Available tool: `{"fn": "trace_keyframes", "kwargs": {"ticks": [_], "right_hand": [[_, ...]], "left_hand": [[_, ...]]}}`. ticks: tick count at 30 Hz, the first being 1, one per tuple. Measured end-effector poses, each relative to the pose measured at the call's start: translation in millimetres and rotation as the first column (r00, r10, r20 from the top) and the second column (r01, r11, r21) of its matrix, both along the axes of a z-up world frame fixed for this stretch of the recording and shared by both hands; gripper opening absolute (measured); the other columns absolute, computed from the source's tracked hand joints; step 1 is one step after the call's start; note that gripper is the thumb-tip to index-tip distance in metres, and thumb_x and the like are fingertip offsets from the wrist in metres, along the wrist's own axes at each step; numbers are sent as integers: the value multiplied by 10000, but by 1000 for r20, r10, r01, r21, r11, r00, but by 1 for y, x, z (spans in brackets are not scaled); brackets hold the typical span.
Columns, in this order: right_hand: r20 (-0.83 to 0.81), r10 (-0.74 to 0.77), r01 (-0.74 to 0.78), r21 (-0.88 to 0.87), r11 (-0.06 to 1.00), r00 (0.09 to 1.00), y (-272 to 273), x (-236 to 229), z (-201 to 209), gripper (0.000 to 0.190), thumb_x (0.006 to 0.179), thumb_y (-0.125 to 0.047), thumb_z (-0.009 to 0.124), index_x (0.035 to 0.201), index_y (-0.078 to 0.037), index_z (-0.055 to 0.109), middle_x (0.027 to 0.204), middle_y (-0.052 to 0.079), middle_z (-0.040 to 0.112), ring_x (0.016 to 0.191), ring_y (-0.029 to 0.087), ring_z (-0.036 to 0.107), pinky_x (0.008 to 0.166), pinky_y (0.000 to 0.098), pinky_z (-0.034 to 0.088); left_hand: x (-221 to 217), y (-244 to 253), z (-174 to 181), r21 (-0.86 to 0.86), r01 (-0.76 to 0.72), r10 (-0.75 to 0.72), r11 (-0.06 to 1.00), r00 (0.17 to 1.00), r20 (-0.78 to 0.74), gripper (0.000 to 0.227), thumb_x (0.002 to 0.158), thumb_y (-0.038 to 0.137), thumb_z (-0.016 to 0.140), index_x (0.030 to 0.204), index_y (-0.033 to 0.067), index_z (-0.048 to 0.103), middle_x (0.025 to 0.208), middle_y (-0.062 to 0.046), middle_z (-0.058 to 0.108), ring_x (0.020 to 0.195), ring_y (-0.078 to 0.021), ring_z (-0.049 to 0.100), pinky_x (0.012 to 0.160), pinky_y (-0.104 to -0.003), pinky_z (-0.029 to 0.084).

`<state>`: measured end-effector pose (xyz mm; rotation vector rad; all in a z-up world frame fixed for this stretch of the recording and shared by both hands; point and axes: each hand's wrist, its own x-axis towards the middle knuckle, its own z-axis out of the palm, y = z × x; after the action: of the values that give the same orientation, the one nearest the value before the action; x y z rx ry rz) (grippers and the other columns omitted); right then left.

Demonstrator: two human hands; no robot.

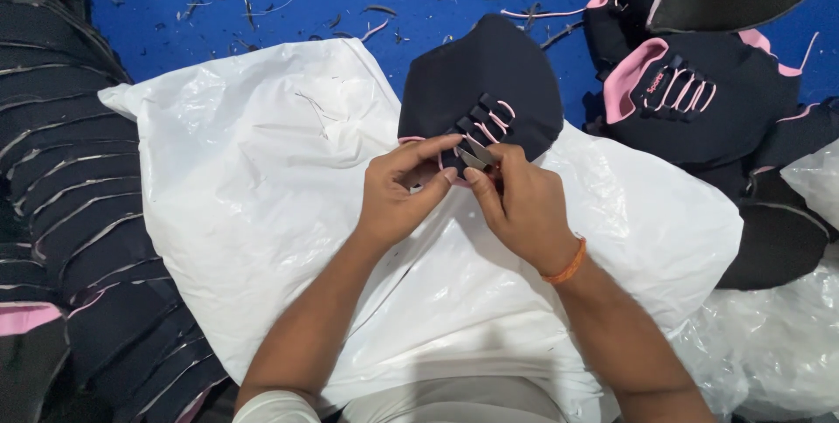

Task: The person sits on the floor and repeatedly picks up black caps with pink interiors. Using a small knife, they trim excess threads and fabric from the laces and edges of each cap. After trimming, the person places the finished caps into a pile on the floor.

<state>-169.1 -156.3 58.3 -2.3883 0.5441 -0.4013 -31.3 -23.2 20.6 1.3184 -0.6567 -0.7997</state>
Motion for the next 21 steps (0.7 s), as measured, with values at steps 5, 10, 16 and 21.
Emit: {"fn": "trace_keyframes", "kwargs": {"ticks": [5, 10, 16, 21], "right_hand": [[109, -5, 2, 32, 999, 994, 4, -2, -7, 251, 1035, -197, 670, 1116, 16, 567, 695, 57, 651, 555, 161, 639, 506, 290, 459], [149, 2, -2, -1, 1000, 989, 6, 0, -8, 238, 1047, -183, 669, 1119, 10, 550, 702, 61, 647, 555, 167, 630, 509, 300, 451], [69, -29, 27, 33, 999, 997, 3, -1, -9, 329, 1040, -207, 674, 1173, 31, 490, 741, 68, 663, 588, 181, 674, 519, 296, 496], [-11, -1, 1, 10, 1000, 1000, -3, -1, 0, 331, 1024, -217, 668, 1179, 28, 507, 726, 84, 672, 579, 216, 678, 521, 323, 503]], "left_hand": [[0, 2, 6, -58, -19, 17, 998, 999, -48, 398, 912, -77, 710, 1300, 11, 694, 1029, -18, 673, 918, -60, 657, 839, -210, 578], [-4, 3, 0, -58, -64, 61, 996, 997, -42, 408, 911, -85, 718, 1308, 8, 704, 1003, -19, 667, 895, -57, 651, 819, -209, 574], [-5, 3, 1, -54, -97, 93, 994, 993, -72, 404, 915, -95, 717, 1309, -4, 709, 1021, -33, 679, 920, -60, 649, 844, -220, 577], [-5, 1, 2, -71, -109, 101, 991, 989, -111, 399, 913, -95, 704, 1304, -20, 682, 1111, -58, 706, 963, -76, 677, 879, -232, 589]]}}
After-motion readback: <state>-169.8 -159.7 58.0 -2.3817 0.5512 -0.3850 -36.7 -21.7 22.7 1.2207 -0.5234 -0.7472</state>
